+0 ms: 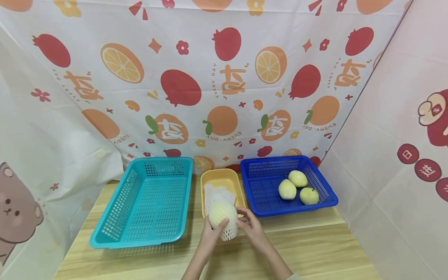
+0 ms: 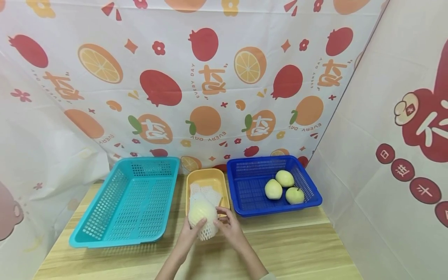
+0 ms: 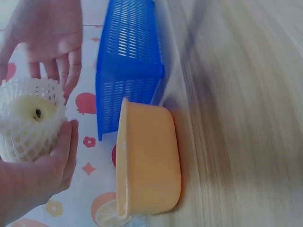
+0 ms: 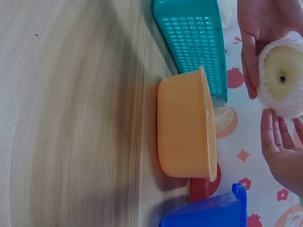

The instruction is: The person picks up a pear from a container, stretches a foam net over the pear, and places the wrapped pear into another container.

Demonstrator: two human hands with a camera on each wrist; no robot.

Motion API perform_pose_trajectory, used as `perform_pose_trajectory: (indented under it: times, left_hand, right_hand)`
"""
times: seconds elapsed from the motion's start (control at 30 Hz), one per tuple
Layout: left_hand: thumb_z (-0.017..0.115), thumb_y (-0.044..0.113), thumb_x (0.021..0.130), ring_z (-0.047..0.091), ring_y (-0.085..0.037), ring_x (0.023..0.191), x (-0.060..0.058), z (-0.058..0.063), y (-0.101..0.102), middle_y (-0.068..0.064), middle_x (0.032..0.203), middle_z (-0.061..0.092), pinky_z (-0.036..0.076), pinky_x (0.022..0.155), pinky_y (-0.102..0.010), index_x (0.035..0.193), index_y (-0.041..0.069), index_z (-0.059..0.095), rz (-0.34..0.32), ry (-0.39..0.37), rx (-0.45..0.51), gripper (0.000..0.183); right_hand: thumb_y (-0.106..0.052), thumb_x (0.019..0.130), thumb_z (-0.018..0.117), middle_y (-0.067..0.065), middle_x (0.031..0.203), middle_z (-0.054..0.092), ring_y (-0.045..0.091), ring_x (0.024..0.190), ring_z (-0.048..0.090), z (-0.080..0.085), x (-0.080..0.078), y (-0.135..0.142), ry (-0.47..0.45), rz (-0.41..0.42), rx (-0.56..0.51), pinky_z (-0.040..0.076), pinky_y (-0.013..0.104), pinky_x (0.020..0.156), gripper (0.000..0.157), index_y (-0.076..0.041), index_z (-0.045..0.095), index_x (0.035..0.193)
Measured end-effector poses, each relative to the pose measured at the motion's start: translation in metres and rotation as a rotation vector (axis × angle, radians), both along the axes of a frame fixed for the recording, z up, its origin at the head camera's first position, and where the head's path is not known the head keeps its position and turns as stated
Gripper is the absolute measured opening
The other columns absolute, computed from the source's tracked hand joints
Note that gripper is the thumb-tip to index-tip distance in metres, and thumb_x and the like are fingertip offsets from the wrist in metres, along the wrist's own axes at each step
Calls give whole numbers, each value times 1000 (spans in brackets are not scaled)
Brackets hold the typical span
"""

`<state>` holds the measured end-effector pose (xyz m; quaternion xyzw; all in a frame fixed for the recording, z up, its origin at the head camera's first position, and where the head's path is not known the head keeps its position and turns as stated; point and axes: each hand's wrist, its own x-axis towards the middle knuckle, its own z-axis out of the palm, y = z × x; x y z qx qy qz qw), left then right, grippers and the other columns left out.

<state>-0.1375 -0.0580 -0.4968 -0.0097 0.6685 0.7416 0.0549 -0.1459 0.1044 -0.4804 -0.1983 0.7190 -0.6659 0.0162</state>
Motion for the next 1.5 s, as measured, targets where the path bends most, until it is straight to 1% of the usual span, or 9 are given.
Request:
perform_pose_trajectory:
  times: [0.2, 0.37, 0.57, 0.67, 0.77, 1.0, 1.23, 1.37, 1.5]
  left_hand:
    - [41, 42, 97, 38, -26, 123, -6, 4, -7, -20, 137, 30, 34, 100, -34, 143, 0, 6, -139, -152, 423, 71]
    - [36, 43, 97, 29, -26, 128, -7, 3, -9, -20, 141, 23, 25, 104, -36, 143, 0, 1, -175, -179, 470, 72]
    - [33, 42, 98, 27, -27, 126, -5, 0, -9, -18, 137, 27, 20, 105, -40, 142, -2, -1, -193, -188, 412, 71]
    - [40, 36, 96, 32, -27, 124, -2, -1, -10, -19, 135, 32, 21, 105, -43, 142, -2, 0, -170, -178, 356, 72]
    - [51, 27, 93, 42, -28, 117, 2, -3, -10, -20, 132, 36, 30, 101, -44, 142, 0, 4, -131, -141, 267, 73]
    - [74, 9, 74, 39, -36, 117, 4, -11, -2, -25, 135, 29, 40, 92, -42, 142, 5, 15, -10, 62, 15, 90]
    - [85, 17, 60, 36, -40, 120, 3, -21, 6, -20, 134, 34, 34, 94, -54, 138, 5, 26, 98, 234, -337, 98]
    - [84, 19, 61, 37, -43, 118, 5, -23, 6, -22, 129, 36, 34, 93, -57, 136, 1, 27, 84, 249, -442, 96]
    - [79, 21, 70, 36, -45, 117, 8, -20, 0, -29, 132, 31, 36, 92, -54, 139, -2, 19, -23, 158, -331, 95]
  right_hand:
    - [8, 92, 43, 34, 121, 44, 12, 96, 54, -9, -4, 1, -7, -4, -90, 45, 26, 84, 33, 17, 40, 124]
    - [6, 93, 43, 33, 120, 45, 12, 95, 56, -22, -9, 2, -3, 2, -150, 49, 35, 80, 32, 14, 42, 124]
    - [3, 94, 43, 38, 110, 47, 13, 92, 58, -26, -12, 3, 62, 7, -194, 50, 36, 75, 29, 17, 42, 120]
    - [1, 94, 45, 36, 108, 48, 13, 91, 58, -26, -12, 3, 38, -16, -192, 50, 42, 76, 30, 16, 43, 119]
    - [-1, 93, 47, 31, 110, 50, 15, 92, 56, -25, -11, 3, 0, -49, -159, 49, 44, 78, 30, 13, 45, 120]
    - [-2, 90, 55, 24, 124, 46, 30, 104, 49, -26, -8, 0, -21, -64, -98, 45, 33, 86, 40, 7, 41, 127]
    - [-5, 83, 65, 25, 126, 41, 33, 107, 48, -21, -2, -6, -90, 8, -3, 46, 33, 84, 66, 3, 29, 137]
    - [-6, 79, 70, 22, 120, 43, 33, 105, 48, -7, 6, -10, -128, 9, 68, 46, 30, 82, 73, 4, 27, 137]
    - [-11, 81, 69, 24, 122, 44, 36, 108, 46, -8, 5, -11, -168, -17, 68, 43, 39, 87, 70, 6, 29, 136]
